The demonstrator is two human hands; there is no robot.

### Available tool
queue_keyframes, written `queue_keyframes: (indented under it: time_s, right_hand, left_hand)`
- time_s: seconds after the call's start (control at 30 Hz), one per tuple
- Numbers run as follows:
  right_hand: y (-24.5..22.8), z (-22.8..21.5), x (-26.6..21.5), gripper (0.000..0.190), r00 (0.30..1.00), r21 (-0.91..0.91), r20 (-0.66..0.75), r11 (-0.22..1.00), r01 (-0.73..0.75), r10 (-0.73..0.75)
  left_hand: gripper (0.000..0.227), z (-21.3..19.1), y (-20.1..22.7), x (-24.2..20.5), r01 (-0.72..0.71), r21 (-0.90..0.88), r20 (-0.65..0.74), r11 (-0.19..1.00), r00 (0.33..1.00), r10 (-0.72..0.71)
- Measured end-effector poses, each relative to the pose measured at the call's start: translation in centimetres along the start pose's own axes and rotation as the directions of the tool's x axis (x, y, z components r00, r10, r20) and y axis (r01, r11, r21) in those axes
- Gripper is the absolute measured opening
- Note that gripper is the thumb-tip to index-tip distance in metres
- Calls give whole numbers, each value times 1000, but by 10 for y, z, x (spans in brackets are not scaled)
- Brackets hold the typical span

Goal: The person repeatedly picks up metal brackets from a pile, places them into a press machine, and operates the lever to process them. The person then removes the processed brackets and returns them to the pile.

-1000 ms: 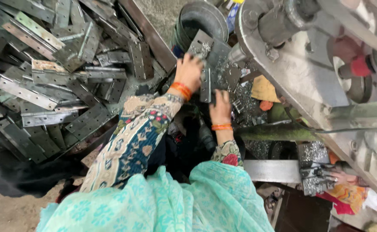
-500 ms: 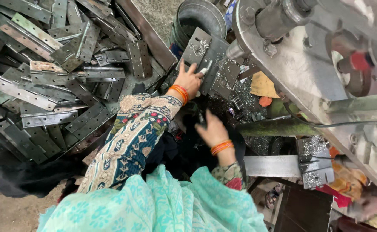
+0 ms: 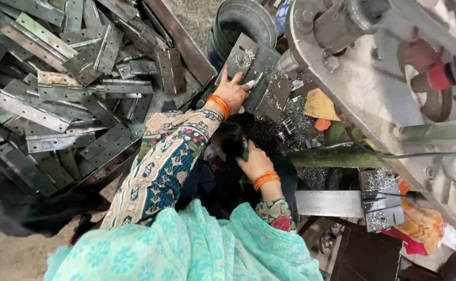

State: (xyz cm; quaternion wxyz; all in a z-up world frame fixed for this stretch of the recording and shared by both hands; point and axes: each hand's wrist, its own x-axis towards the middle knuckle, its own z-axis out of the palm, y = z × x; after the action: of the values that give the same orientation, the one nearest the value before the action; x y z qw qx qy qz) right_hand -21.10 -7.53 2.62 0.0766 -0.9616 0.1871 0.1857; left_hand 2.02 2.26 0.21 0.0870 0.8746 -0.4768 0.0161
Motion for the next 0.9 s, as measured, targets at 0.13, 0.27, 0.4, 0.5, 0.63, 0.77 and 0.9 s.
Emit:
queue_keyframes:
  time_s: [0.13,0.27,0.4,0.5,0.63,0.77,0.9]
  right_hand:
    - [-10,74,-25,97,973,142,-230,989,34,0]
    - [-5,110,-23,83,965,295,-250,955,-6,83]
    - [2,81,-19,87,978,230,-205,973,9,39]
    - [-1,33,-17,78,991,146,-129,989,-7,26]
    - [-2,-7,-8,69,996,90,-92,996,12,-3]
    - [-8,36,-14,77,989,163,-129,986,-44,66]
    - [-1,94,-22,78,938,304,-344,949,86,25]
  left_hand:
    - [38,7,2,-4,1,-31,-81,1000,997,-4]
    - [49,8,9,-12,56,-47,-80,997,995,-60]
    - [36,5,25,-14,99,-7,-177,995,979,-99]
    - [35,2,27,-14,155,3,-82,988,985,-155]
    - [36,-3,30,7,247,-39,-85,968,965,-250]
    - [36,0,27,22,248,-14,-89,969,965,-248]
    - [38,11,29,24,222,-24,-187,975,957,-223]
